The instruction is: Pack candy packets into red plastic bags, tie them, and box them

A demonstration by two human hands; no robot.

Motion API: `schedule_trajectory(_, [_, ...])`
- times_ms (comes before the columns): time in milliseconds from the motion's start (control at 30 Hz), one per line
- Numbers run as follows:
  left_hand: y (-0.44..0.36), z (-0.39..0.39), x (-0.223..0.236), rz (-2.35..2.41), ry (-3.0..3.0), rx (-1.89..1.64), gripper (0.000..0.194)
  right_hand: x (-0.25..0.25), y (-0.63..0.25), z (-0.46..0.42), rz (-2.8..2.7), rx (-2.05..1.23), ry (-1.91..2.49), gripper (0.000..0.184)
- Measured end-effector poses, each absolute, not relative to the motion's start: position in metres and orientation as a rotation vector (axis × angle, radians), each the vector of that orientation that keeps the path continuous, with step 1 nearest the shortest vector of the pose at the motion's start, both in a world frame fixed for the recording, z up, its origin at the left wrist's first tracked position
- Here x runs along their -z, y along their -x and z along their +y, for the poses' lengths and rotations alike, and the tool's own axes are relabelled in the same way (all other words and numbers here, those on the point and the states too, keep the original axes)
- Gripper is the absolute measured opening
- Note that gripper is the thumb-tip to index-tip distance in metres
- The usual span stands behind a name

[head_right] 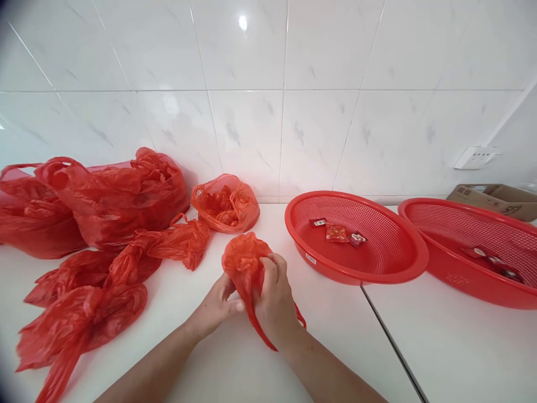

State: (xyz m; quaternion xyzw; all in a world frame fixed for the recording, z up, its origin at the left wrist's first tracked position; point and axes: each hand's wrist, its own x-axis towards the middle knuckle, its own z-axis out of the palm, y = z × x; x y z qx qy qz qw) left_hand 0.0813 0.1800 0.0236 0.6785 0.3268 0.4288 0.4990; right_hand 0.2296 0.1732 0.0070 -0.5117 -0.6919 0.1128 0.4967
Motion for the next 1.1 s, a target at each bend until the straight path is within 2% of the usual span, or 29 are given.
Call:
schedule_trajectory(33, [-0.083,0.181,-0.022,0.809,-1.544,-1.051,0.054,-0.007,-0.228,0.172,-1.676,-0.210,1.202,0.037])
schedule_trajectory(133, [-0.087,0.185,-0.017,0.920,-1.281,-1.147,0.031,-0.004,-0.223,0.169,-1.789,-0.139,1.096,0.019])
schedule_trajectory(300, [-0.083,0.189,-0.016,0.849,-1.004,-1.190,0.013,0.001,-0.220,0.173,-1.852,-0.426,1.111,0.027])
schedule_trajectory(400, [-0.079,0.189,-0.018,0.796,-0.964,-1.180,0.010,0.004,-0.225,0.183,-1.808,-0.420,1.246,0.024])
schedule_trajectory(533, [-0.068,0.196,-0.019,0.861,-0.996,-1.211,0.015,0.008,-0.242,0.199,-1.853,-0.231,1.421,0.026])
schedule_trajectory(667, [-0.042,0.215,-0.018,1.000,-0.852,-1.539,0.014,0.009,-0.261,0.212,-1.928,-0.063,1.520,0.031])
schedule_trajectory(733, [-0.025,0.224,-0.016,1.076,-0.751,-1.681,0.016,0.006,-0.266,0.214,-1.952,-0.029,1.573,0.029])
schedule_trajectory(800, [-0.012,0.229,-0.015,1.196,-0.761,-1.710,0.026,0.002,-0.267,0.214,-1.963,-0.028,1.599,0.022])
schedule_trajectory(900, [-0.004,0.228,-0.016,1.494,-1.205,-1.615,0.052,-0.004,-0.265,0.210,-1.962,-0.051,1.608,0.011])
schedule_trajectory(967, [-0.006,0.224,-0.020,1.641,-1.742,-1.534,0.066,-0.006,-0.264,0.208,-1.952,-0.015,1.613,0.018])
schedule_trajectory(1033, [-0.014,0.219,-0.025,1.632,-2.208,-1.444,0.070,-0.006,-0.263,0.207,-1.918,0.041,1.614,0.022])
schedule_trajectory(1100, [-0.024,0.213,-0.029,1.513,-2.398,-1.321,0.065,-0.004,-0.261,0.207,-1.861,0.021,1.577,0.021])
